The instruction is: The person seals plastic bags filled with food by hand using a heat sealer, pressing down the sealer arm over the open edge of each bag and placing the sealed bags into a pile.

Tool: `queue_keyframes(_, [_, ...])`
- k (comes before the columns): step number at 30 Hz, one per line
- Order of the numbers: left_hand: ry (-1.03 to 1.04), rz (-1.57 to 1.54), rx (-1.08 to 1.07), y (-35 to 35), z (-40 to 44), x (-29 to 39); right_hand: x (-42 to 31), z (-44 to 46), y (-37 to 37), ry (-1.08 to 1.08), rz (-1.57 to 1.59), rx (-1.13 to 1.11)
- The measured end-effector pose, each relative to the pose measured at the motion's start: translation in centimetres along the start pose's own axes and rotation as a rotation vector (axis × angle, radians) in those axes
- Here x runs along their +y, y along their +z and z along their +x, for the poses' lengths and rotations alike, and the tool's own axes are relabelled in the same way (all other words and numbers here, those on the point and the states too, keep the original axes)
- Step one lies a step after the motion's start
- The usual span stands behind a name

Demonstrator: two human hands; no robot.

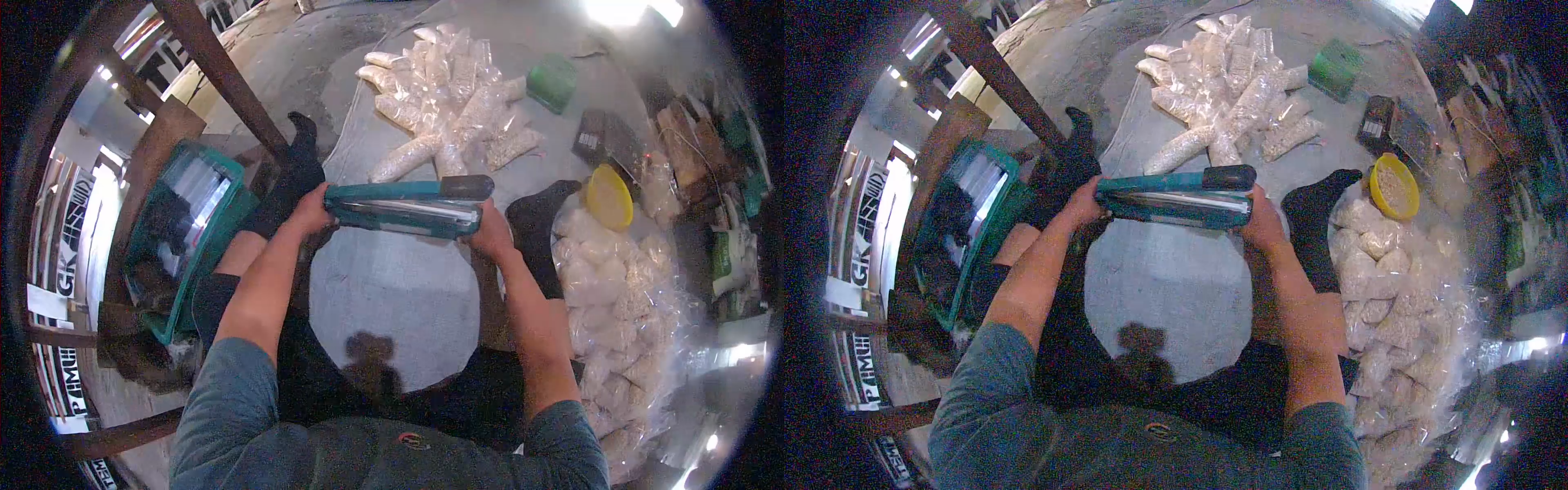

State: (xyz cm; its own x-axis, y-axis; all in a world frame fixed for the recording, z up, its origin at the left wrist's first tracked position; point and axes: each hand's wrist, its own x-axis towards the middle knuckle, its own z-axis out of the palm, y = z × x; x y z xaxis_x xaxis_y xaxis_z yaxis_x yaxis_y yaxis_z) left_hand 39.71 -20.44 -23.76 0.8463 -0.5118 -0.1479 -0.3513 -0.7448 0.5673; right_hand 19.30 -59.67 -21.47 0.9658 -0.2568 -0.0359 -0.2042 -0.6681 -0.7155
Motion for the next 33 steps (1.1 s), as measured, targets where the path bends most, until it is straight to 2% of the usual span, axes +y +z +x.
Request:
queue_keyframes(2, [-0.097, 0.076, -0.044, -0.3, 0.0, 0.0, 0.2, 0.0, -0.1, -0.024, -0.067, -0.038])
queue_keyframes(5, [-0.054, 0.184, -0.07, -2.7, -2.8, 1.2, 2.7, -0.2, -0.8, -0.003, -0.104, -0.143])
queue_keyframes(6, [-0.081, 0.17, -0.063, -4.2, -4.1, 1.4, 3.3, -1.1, -2.4, -0.111, -0.237, -0.148])
queue_keyframes(7, [0.071, 0.213, -0.069, -6.4, -5.8, 1.4, 3.9, -2.5, -4.3, -0.23, -0.364, -0.167])
queue_keyframes(8, [0.204, 0.255, -0.071, -8.9, -8.6, 1.1, 5.7, -3.5, -5.9, -0.156, -0.35, -0.173])
queue_keyframes(9, [0.175, 0.251, 0.005, -11.5, -12.5, 2.9, 2.7, -6.1, -9.0, 0.072, -0.254, -0.227])
queue_keyframes(10, [0.127, 0.259, 0.093, -13.8, -16.0, 5.2, 3.4, -7.4, -10.9, -0.017, -0.402, -0.243])
queue_keyframes(12, [0.224, 0.029, 0.402, -15.9, -23.6, 4.7, 2.6, -10.1, -12.7, -0.034, -0.421, -0.191])
queue_keyframes(14, [-0.049, -0.187, 0.641, -14.8, -31.0, 3.6, 0.7, -12.2, -12.1, -0.002, -0.344, -0.085])
queue_keyframes(16, [-0.387, -0.338, 0.837, -9.9, -37.4, 0.0, -2.0, -14.1, -9.5, 0.011, -0.287, -0.017])
queue_keyframes(18, [-0.735, -0.284, 0.648, -1.5, -43.7, -5.6, -5.0, -15.5, -7.2, -0.016, -0.273, 0.004])
queue_keyframes(20, [-0.678, 0.237, 0.6, 7.3, -49.3, -10.6, -7.4, -16.1, -5.3, -0.051, -0.267, 0.003])
queue_keyframes(21, [-0.693, 0.223, 0.609, 9.3, -50.7, -10.5, -8.5, -16.4, -4.4, -0.072, -0.268, -0.005])
queue_keyframes(23, [-0.914, 0.447, 0.619, 11.8, -53.8, -10.2, -10.6, -16.5, -2.3, -0.111, -0.269, -0.032])
queue_keyframes(24, [-0.946, 0.442, 0.628, 11.5, -54.7, -9.8, -11.6, -16.3, -1.3, -0.135, -0.268, -0.046])
queue_keyframes(26, [-0.769, 0.236, 0.675, 10.0, -55.5, -9.3, -13.2, -15.9, 0.7, -0.171, -0.269, -0.07])
queue_keyframes(27, [-0.786, 0.239, 0.685, 10.1, -55.9, -9.2, -13.7, -15.7, 1.0, -0.181, -0.27, -0.072])
queue_keyframes(29, [-0.74, 0.135, 0.531, 10.0, -55.9, -9.3, -14.5, -15.3, 1.6, -0.195, -0.269, -0.076])
queue_keyframes(30, [-0.738, 0.137, 0.538, 9.9, -55.9, -9.8, -14.8, -15.1, 1.6, -0.2, -0.266, -0.077])
queue_keyframes(32, [-0.772, -0.11, 0.274, 10.0, -55.8, -10.6, -15.2, -14.7, 1.4, -0.207, -0.261, -0.078])
queue_keyframes(33, [-0.755, -0.112, 0.27, 9.6, -55.8, -10.1, -15.4, -14.6, 1.3, -0.212, -0.256, -0.081])
